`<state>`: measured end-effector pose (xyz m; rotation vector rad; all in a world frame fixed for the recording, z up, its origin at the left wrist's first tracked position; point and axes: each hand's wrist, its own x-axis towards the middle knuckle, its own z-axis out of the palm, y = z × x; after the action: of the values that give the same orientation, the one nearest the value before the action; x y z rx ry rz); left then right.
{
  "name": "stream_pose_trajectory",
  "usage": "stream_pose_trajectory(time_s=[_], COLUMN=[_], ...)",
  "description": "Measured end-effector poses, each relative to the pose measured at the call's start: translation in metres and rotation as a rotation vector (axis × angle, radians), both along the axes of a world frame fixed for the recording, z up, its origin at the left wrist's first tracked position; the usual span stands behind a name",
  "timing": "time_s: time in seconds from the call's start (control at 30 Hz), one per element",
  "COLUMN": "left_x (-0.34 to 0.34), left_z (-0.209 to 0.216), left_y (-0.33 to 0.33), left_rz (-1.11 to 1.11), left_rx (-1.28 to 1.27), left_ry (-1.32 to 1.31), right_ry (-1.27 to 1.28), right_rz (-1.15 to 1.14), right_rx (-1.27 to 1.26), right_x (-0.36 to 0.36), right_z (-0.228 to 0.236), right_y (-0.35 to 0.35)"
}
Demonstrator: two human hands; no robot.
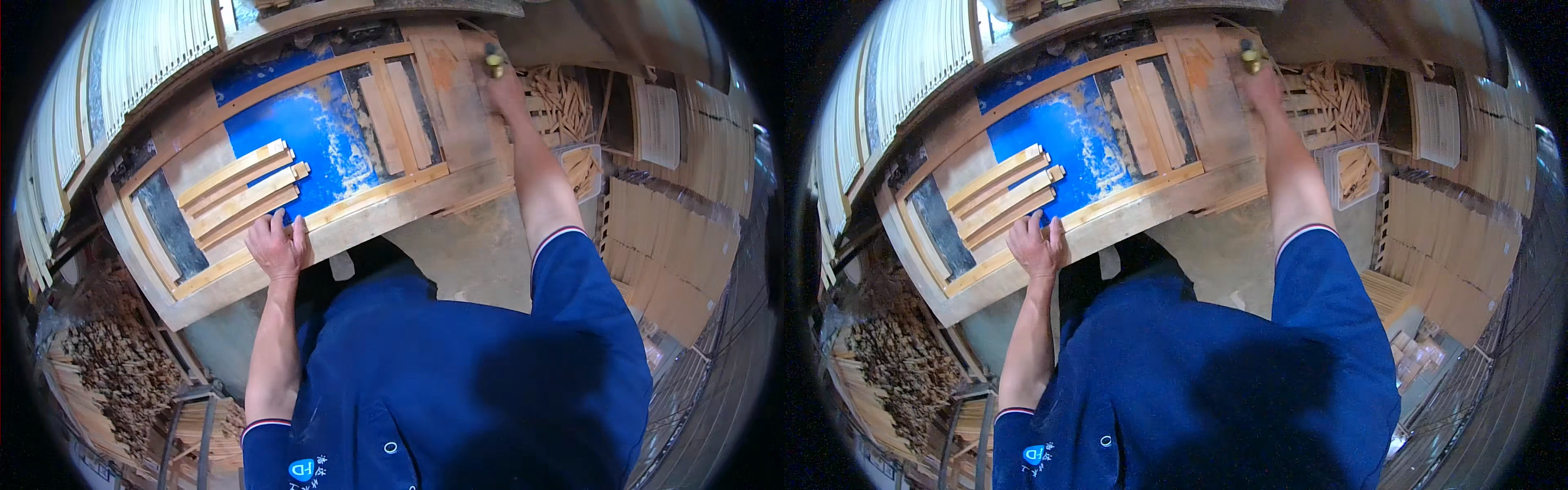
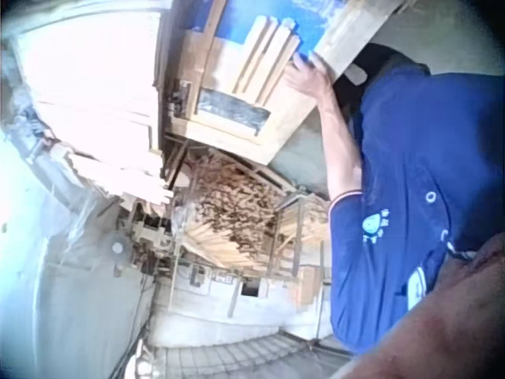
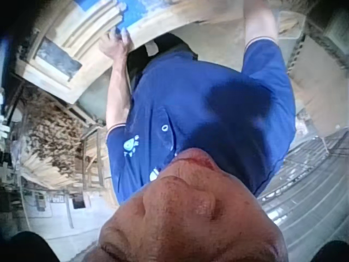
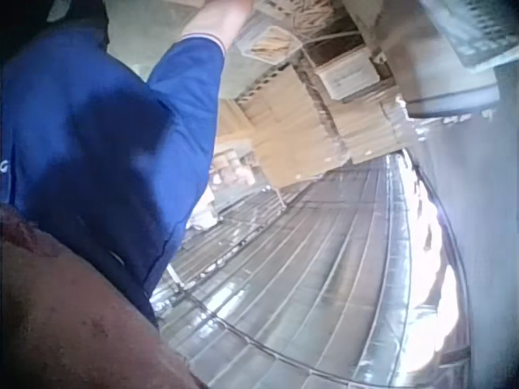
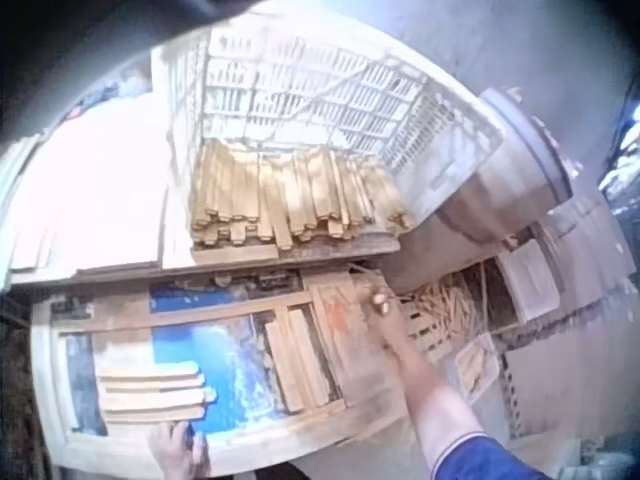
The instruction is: Assembling and nailing small wooden slats to form a frame.
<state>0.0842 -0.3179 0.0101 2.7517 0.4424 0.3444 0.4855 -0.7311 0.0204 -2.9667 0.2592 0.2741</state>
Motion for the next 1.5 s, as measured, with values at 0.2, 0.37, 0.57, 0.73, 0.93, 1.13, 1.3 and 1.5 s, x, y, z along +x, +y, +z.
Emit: stream_pose_trajectory(time_s=[0.2, 0.37, 0.57, 0.73, 0.93, 1.13, 1.3, 1.5], left_x=[0.0, -0.002, 0.0, 0.0, -0.001, -0.004, 0.001, -0.004], left_z=[0.0, 0.004, 0.004, 0.002, 0.003, 0.001, -0.001, -0.002], left_y=[-0.003, -0.003, -0.001, -0.001, -0.002, -0.001, -0.002, 0.0], left_rz=[0.039, 0.065, 0.073, 0.071, 0.073, 0.076, 0.054, 0.073], left_rx=[-0.026, -0.036, -0.026, -0.008, -0.023, -0.013, 0.003, 0.033], left_ry=[0.036, 0.124, 0.098, 0.094, 0.101, 0.109, 0.056, 0.069], right_ry=[0.248, 0.469, 0.524, 0.53, 0.532, 0.549, 0.509, 0.446], right_rz=[-0.003, 0.217, 0.362, 0.376, 0.337, 0.401, 0.398, 0.738], right_rx=[0.505, 0.666, 0.608, 0.566, 0.531, 0.38, 0.447, 0.119], right_x=[-0.033, -0.048, -0.013, -0.001, 0.002, 0.0, -0.004, -0.117], right_z=[0.101, 0.143, 0.107, 0.094, 0.09, 0.107, 0.092, 0.117], right_y=[0.017, 0.119, 0.167, 0.164, 0.162, 0.173, 0.152, 0.095])
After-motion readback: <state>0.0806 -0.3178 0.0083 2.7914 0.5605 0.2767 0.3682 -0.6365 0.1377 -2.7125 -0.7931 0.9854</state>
